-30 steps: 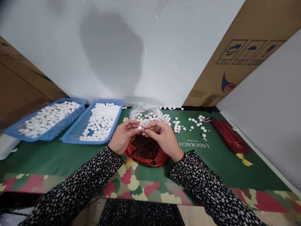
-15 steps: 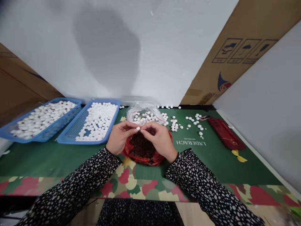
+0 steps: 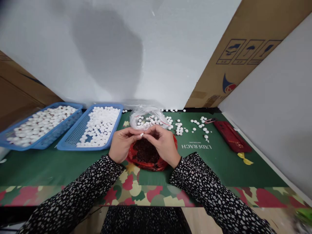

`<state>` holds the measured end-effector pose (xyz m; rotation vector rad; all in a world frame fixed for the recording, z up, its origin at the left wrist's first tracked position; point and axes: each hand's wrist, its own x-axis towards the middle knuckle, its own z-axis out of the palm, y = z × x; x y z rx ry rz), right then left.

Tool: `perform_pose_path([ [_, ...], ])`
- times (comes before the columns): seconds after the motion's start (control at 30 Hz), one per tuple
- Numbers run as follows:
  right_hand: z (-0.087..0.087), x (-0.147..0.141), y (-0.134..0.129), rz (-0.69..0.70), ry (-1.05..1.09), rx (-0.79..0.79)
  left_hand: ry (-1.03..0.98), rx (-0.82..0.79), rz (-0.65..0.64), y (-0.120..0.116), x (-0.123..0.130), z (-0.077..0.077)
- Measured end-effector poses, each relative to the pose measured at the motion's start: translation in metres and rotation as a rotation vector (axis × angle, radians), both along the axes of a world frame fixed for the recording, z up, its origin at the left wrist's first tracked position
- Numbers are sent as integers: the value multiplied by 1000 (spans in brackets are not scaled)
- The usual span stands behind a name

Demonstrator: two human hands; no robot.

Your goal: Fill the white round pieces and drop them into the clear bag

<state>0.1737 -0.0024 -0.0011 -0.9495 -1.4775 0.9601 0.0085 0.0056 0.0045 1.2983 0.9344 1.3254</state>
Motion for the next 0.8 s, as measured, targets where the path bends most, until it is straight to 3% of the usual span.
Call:
perform_pose_path([
  [0.27,9,8,3,175,-3,-42,19,14,0,2,-2,3],
  [0.6,5,9,4,119,4,0,216,197,75,-8,-1,9],
  [0.8,4,6,1,74,-2,31,252,225,99,-12,-1,10],
])
